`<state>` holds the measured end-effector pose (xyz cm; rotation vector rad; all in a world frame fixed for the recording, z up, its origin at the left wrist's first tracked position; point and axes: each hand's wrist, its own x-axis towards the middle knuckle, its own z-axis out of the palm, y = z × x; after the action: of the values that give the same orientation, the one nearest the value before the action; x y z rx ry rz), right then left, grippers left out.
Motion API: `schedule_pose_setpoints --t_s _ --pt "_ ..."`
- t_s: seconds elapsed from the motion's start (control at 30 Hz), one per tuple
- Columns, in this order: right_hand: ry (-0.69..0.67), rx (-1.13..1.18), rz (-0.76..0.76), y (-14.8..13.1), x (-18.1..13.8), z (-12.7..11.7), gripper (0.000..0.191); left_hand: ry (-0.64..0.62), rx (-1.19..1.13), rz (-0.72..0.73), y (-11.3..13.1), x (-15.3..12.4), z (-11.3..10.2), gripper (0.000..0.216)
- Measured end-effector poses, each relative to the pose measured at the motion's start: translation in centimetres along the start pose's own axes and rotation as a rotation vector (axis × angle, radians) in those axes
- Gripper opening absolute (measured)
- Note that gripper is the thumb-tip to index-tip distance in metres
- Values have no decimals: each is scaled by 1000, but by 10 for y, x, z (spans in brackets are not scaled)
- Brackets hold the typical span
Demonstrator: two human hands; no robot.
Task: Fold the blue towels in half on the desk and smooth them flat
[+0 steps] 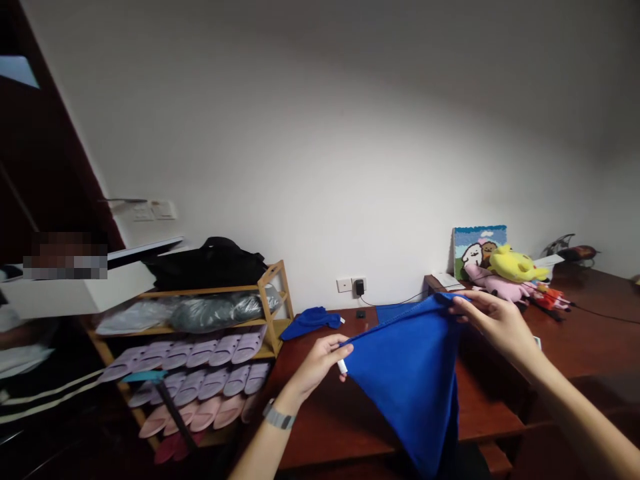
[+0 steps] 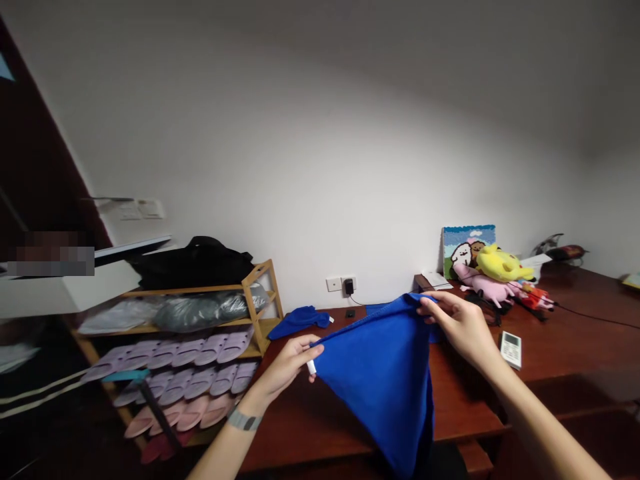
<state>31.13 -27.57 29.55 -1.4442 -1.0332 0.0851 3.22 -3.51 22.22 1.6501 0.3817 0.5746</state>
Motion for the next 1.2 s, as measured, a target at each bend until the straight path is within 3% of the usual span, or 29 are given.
schedule_pose_setpoints --t_s 0.17,0.33,0.5,0.67,0.73,0.8,0.93,1.03,1.13,1.2 --pt "41 -120 -33 12 -3 -22 50 -47 140 8 30 -9 4 38" --pt "181 -213 -222 6 -4 -16 46 -155 377 185 63 -25 8 24" --pt "39 -54 -226 -24 -12 33 36 -29 548 282 84 -26 28 20" --pt "-78 -27 -348 -49 -22 104 27 205 360 429 82 -12 75 23" --pt "-79 6 -379 -54 -24 121 26 289 294 486 82 -8 87 31" --pt "-91 53 -380 -56 -24 129 25 275 262 491 83 -7 90 43" --pt "-185 186 -319 -54 -18 127 26 180 284 448 91 -5 82 47" --pt "-227 391 -126 -43 -15 124 42 186 362 416 101 -3 73 39" --pt "-435 586 50 -23 -29 128 57 319 345 441 118 1 60 39" --pt "-625 589 79 -2 -52 135 49 478 282 492 130 3 46 38"
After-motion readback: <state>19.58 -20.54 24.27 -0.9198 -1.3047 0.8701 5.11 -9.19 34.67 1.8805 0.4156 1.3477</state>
